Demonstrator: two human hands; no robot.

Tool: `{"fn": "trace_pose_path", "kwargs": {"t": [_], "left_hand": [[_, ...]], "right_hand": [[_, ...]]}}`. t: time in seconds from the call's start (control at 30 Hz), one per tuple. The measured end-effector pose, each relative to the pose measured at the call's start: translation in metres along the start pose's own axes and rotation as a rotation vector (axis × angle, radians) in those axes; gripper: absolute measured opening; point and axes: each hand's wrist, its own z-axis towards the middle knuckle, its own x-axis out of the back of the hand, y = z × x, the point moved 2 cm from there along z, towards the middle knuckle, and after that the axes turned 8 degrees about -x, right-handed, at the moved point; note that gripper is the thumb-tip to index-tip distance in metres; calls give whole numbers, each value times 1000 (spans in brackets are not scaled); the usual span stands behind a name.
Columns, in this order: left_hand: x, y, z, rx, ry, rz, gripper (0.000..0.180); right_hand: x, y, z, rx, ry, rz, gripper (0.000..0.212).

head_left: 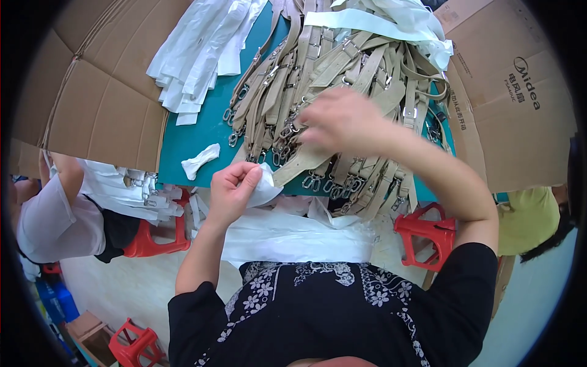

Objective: Picking fabric straps with buckles from a pile and inserting them into individual plastic bags.

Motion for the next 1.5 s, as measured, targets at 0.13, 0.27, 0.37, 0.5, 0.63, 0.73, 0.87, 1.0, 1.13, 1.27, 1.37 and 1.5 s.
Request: {"fn": "trace_pose_path", "kwargs": {"t": [0.13,0.27,0.37,0.5,0.63,0.73,0.87,1.0,1.13,1.27,1.37,1.5], "left_hand": [[4,-5,-2,8,-8,43,16],[0,-6,-2,-9,13,87,16],[-5,-8,-3,-7,-25,113,16],[-13,-4,-2,-23,-47,118,16],[-19,-2,-2,-46,-59,118,17],[-20,-2,-1,-44,-61,106,18],[-22,3,-1,-36,-18,40,17],[-20,-1,2,-23,-35,20,16],[-4,-9,-7,-25,-15,57,14],[27,-14,-16,-18,52,106,15],[30,-16,-19,3,19,142,15],[23,-14,-18,-28,-83,162,16]], "right_hand": [[8,55,-23,118,14,-39,28],[2,52,-30,212,49,-72,26],[-4,49,-35,199,125,-79,24],[-3,34,-35,246,166,-27,19],[-1,16,-30,135,-5,85,11],[12,0,-24,-17,-120,111,12],[2,-23,-15,118,-39,117,13],[-36,-44,-11,111,-26,237,20],[-19,-28,-19,-70,-231,174,33],[8,44,-48,-82,-385,316,27],[20,51,-69,-187,-506,484,21],[31,32,-83,-110,-337,246,19]]}}
